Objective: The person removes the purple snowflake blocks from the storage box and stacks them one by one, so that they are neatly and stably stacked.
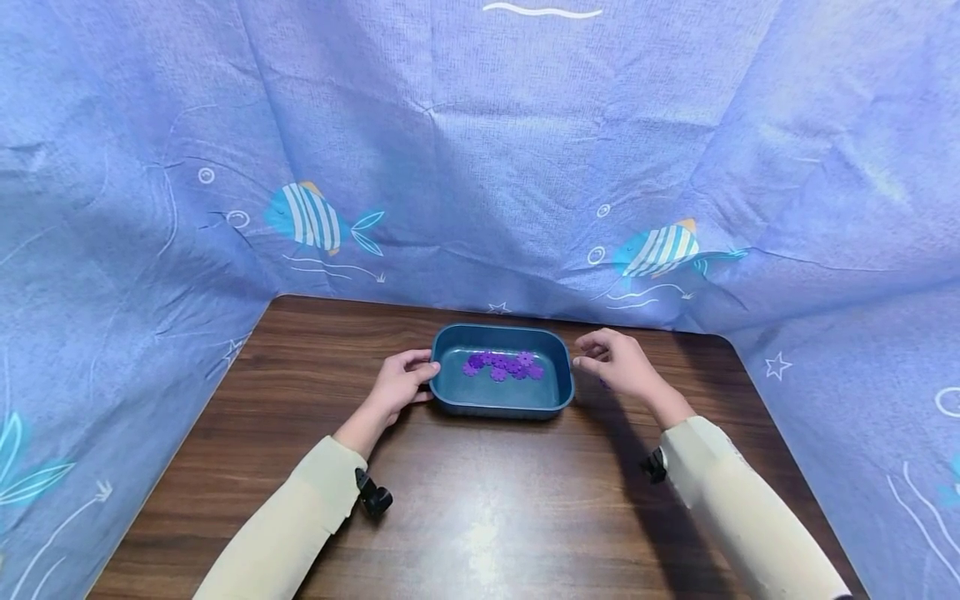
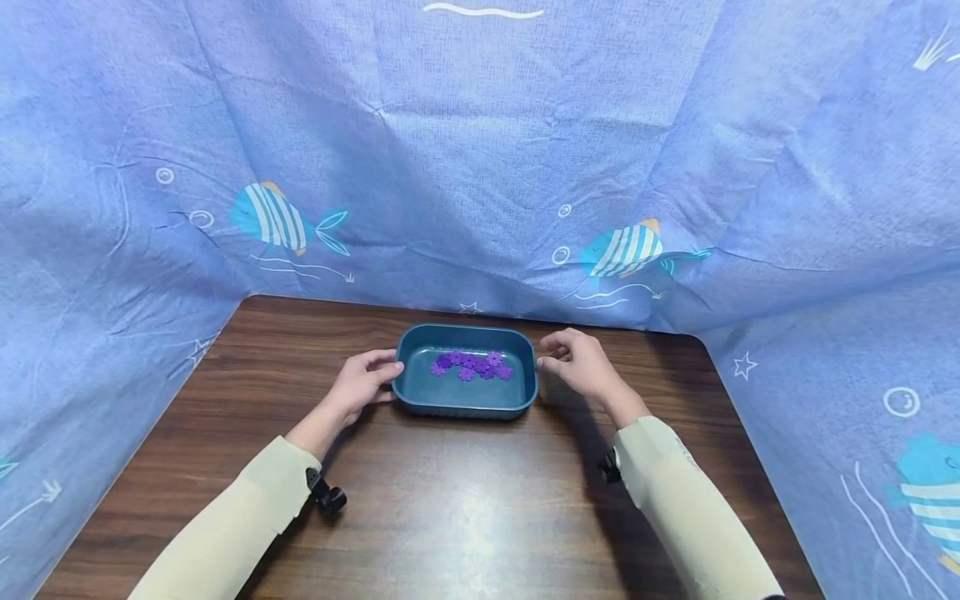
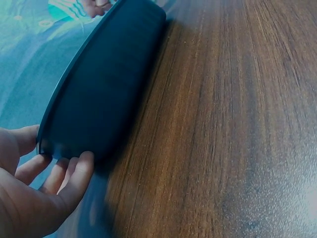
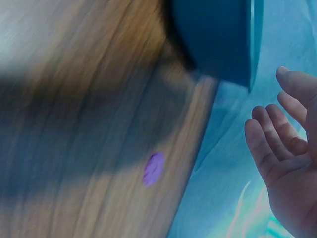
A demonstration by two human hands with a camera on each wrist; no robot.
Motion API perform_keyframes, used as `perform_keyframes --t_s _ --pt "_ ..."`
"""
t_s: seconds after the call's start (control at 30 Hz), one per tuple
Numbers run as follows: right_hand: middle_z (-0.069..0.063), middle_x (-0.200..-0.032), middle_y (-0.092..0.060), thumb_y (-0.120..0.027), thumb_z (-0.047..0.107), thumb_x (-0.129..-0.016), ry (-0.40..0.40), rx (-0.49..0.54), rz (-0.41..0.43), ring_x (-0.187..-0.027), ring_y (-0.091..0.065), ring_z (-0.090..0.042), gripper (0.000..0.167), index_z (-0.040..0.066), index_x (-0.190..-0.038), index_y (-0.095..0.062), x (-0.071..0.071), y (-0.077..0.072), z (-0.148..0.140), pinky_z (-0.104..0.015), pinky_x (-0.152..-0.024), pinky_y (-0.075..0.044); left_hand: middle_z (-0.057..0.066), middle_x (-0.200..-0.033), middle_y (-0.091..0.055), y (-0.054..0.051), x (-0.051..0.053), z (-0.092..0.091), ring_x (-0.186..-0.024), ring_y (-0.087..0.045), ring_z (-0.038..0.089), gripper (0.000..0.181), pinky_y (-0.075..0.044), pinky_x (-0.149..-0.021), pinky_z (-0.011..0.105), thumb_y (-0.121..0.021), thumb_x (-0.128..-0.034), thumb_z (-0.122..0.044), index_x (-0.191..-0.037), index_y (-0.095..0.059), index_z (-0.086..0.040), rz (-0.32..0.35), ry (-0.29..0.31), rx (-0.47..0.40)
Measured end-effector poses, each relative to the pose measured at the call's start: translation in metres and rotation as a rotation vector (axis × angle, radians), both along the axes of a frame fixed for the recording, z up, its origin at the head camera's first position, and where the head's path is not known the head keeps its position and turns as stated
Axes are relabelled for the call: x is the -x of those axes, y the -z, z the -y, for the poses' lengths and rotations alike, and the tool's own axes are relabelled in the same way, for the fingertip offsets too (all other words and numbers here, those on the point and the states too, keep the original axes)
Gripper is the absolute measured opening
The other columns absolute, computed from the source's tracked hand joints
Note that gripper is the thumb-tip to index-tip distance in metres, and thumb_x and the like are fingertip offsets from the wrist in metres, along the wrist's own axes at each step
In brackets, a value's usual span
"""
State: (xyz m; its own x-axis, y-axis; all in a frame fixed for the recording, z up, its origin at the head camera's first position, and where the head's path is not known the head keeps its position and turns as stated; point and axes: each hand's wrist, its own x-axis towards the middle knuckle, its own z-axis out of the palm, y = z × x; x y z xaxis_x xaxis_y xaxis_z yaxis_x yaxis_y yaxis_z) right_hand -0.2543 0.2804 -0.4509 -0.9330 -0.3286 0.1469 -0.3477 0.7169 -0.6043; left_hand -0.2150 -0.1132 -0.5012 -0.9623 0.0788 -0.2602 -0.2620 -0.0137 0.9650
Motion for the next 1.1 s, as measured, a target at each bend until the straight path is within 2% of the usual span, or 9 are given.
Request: perform_keyframes --t_s 0.27,0.5,0.63,0.93,1.1 --pt "-0.011 -0.109 -0.072 -0.084 0.014 -0.085 -0.105 -0.029 -0.033 -0.095 -0.071 -0.026 0.031 0.007 -0.114 -0.074 0.008 -0.01 0.039 -0.045 -0.084 -0.061 0.026 -0.133 -0.062 0.001 0.0 0.0 -0.111 -0.066 0.031 0.045 -0.064 -0.083 0.042 -0.066 -0.1014 -0.013 -0.143 -0.056 0.001 -0.001 -0.007 0.01" --pt "-0.017 -0.114 -0.071 -0.084 0.014 -0.085 -0.151 -0.108 -0.015 -0.098 -0.071 -0.027 0.033 0.004 -0.115 -0.074 0.011 -0.007 0.062 -0.043 -0.084 -0.061 0.027 -0.134 -0.061 0.003 0.002 0.0 -0.108 -0.067 0.028 0.044 -0.064 -0.081 0.04 -0.066 -0.1013 -0.013 -0.142 -0.057 0.0 -0.003 -0.005 0.012" --pt "-0.018 -0.116 -0.071 -0.083 0.015 -0.086 -0.144 -0.153 0.013 -0.1 -0.07 -0.028 0.035 0.002 -0.117 -0.073 0.013 -0.004 0.072 -0.045 -0.087 -0.06 0.027 -0.134 -0.061 0.002 0.002 0.0 -0.109 -0.067 0.029 0.045 -0.064 -0.083 0.041 -0.065 -0.1016 -0.013 -0.143 -0.056 0.0 -0.003 -0.001 0.011" --pt "-0.014 -0.104 -0.075 -0.083 0.02 -0.086 -0.078 -0.276 0.068 -0.094 -0.066 -0.026 0.034 0.002 -0.113 -0.074 0.015 0.01 0.091 -0.045 -0.087 -0.057 0.025 -0.133 -0.062 0.003 0.001 -0.002 -0.111 -0.067 0.03 0.044 -0.064 -0.083 0.041 -0.066 -0.1014 -0.015 -0.142 -0.058 -0.001 0.008 -0.018 0.016" --pt "-0.012 -0.104 -0.076 -0.084 0.02 -0.085 -0.059 -0.342 0.083 -0.099 -0.069 -0.026 0.034 0.003 -0.114 -0.075 0.013 0.014 0.098 -0.046 -0.092 -0.057 0.025 -0.132 -0.063 0.003 0.0 -0.002 -0.11 -0.067 0.029 0.043 -0.063 -0.085 0.044 -0.066 -0.1014 -0.016 -0.142 -0.058 -0.002 0.002 -0.022 0.02"
